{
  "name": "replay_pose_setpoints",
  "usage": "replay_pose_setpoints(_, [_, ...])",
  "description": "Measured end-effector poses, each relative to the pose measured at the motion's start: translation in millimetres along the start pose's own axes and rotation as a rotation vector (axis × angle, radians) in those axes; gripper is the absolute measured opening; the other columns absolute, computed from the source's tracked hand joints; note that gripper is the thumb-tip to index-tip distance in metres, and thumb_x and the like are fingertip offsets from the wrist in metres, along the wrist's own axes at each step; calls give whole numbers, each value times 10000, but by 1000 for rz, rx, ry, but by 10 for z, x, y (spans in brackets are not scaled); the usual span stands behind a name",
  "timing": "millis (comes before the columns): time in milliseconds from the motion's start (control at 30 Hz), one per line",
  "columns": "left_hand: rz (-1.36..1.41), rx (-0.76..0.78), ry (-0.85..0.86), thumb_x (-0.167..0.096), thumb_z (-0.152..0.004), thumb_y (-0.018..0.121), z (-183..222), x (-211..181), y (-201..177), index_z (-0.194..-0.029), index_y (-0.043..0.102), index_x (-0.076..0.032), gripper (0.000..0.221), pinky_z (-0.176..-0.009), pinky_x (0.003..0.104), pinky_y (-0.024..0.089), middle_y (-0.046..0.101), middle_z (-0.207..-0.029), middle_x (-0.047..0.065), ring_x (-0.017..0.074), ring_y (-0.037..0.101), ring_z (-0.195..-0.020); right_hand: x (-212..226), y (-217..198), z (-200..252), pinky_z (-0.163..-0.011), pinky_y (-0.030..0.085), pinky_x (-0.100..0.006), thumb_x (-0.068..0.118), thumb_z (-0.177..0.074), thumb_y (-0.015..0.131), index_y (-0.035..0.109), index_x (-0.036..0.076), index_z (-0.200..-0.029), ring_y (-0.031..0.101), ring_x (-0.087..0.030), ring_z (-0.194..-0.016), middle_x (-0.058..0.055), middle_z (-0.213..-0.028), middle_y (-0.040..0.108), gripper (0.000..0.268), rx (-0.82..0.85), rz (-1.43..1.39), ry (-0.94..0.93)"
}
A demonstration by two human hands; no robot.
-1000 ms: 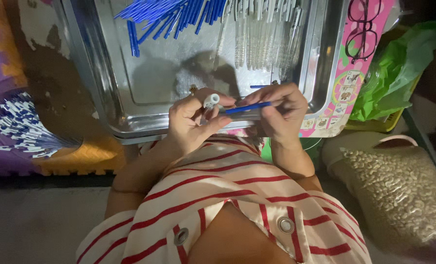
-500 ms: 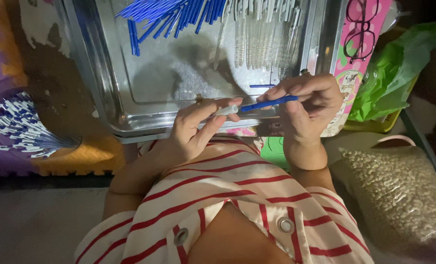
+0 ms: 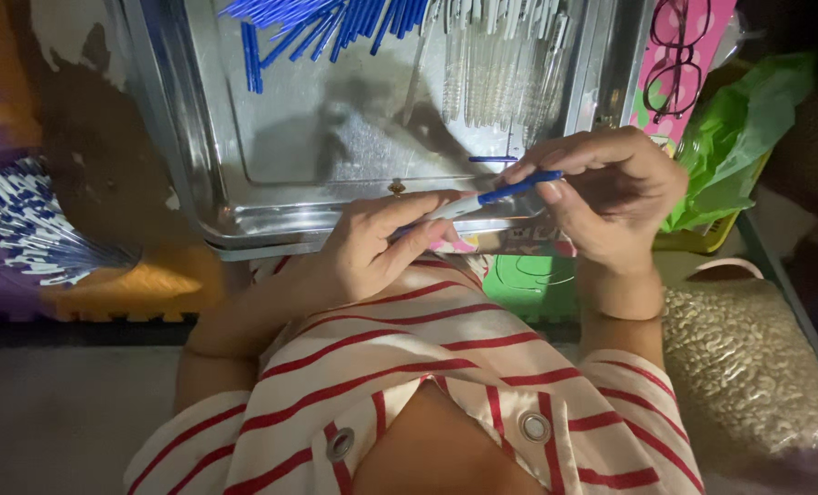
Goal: The person assembles ballpoint pens by hand. They pick up ink tubes and plastic pen barrels from a metal tray and insert the tubes into the barrels one at a time.
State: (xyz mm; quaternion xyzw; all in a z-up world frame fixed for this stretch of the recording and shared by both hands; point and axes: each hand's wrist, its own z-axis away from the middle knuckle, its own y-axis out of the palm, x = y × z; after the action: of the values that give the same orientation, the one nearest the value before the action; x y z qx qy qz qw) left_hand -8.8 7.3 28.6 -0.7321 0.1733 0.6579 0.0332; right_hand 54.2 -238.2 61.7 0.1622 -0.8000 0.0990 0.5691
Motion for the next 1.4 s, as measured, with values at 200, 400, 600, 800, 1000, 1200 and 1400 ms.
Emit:
replay_pose_setpoints(200, [4,189,-108,-134,-1130,483,-113,-188,-39,-1111,663,-4,223,-828,241,525,764,-973,54,145,708,-885,256,95,-151,-791,711,-402,-47,-991,678,555,-80,-1075,787,-361,-873,-286,-967,705,152,86,158,167])
replay_pose_setpoints(400, [-23,199,-113,-135,-1137,468,-159,-220,11,-1134,660,-28,220,-841,253,527,701,-923,10,141,687,-855,287,91,-161,-754,707,-402,24,-1012,686,546,-25,-1079,788,-357,-868,-296,-955,703,163,65,178,141])
replay_pose_setpoints(600, [88,171,-127,-132,-1116,500,-202,-256,29,-1111,657,36,230,-760,280,607,670,-881,73,165,653,-783,267,-10,-191,-777,700,-385,33,-998,712,575,-14,-1080,789,-340,-885,-271,-979,711,166,44,178,183])
replay_pose_setpoints(800, [116,197,-45,-168,-1119,475,-280,-304,52,-981,604,20,267,-685,263,584,653,-860,84,182,726,-700,251,36,-244,-805,730,-377,-63,-980,701,614,-35,-1074,806,-316,-914,-264,-1028,732,131,132,109,150])
replay_pose_setpoints(1000, [243,326,-157,-211,-1145,433,-338,-332,1,-1381,575,9,352,-762,222,589,697,-1041,56,138,667,-814,236,43,-263,-735,658,-338,22,-972,743,635,-79,-1058,767,-306,-845,-256,-960,713,172,-17,183,105])
replay_pose_setpoints(1200, [493,345,-292,-181,-1139,469,-384,-341,-29,-1559,441,12,463,-765,264,663,693,-1149,85,147,667,-791,291,270,-288,-868,706,-408,118,-1089,681,625,-49,-1130,781,-343,-942,-257,-1036,718,180,-169,326,24])
replay_pose_setpoints(1400, [533,339,-285,-180,-1136,477,-387,-388,-19,-1515,471,29,433,-778,270,666,693,-1177,103,175,705,-807,255,272,-240,-696,685,-438,94,-1077,688,638,-40,-1134,788,-415,-865,-260,-989,698,154,-196,339,0])
